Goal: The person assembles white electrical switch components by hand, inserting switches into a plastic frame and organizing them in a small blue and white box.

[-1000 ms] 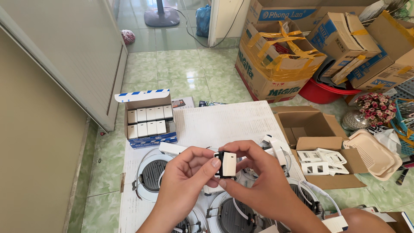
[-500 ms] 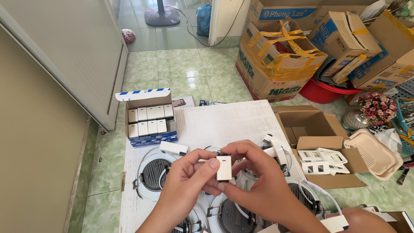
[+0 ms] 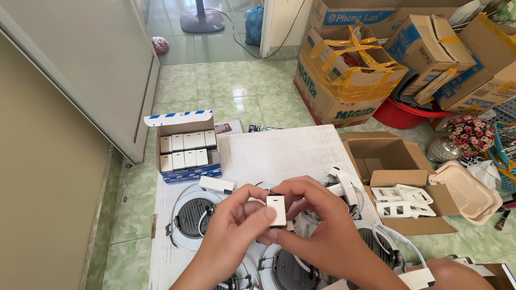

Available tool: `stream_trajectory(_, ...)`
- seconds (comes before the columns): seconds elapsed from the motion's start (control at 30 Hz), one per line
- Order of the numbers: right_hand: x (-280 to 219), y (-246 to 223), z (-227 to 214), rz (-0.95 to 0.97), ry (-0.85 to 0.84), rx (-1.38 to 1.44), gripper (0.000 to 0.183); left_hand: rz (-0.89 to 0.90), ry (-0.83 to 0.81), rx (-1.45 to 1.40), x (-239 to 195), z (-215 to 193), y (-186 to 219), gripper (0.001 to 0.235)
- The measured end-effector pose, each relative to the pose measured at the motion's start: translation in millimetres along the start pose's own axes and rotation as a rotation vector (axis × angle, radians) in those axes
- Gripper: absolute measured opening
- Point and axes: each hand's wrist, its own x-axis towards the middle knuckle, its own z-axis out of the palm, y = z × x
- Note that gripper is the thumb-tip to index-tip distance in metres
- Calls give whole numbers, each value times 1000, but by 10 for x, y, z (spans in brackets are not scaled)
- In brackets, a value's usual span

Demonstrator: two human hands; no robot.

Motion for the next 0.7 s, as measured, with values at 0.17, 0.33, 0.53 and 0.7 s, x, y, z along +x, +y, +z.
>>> stream_trajectory(0.17, -2, 27, -21, 18, 13, -7, 53, 28, -48, -14, -7, 11, -10, 29)
stream_trajectory(0.33, 3, 24, -23, 31, 13, -5, 54, 8, -29, 5, -15, 25, 22, 27)
stream_trajectory(0.53, -4, -3, -3, 1, -17, 19, 55, -24, 46, 116, -3, 18, 69, 26)
stream_trajectory(0.7, -4, 36, 5, -4, -38, -15, 54, -49, 106, 195, -22, 49, 161, 28)
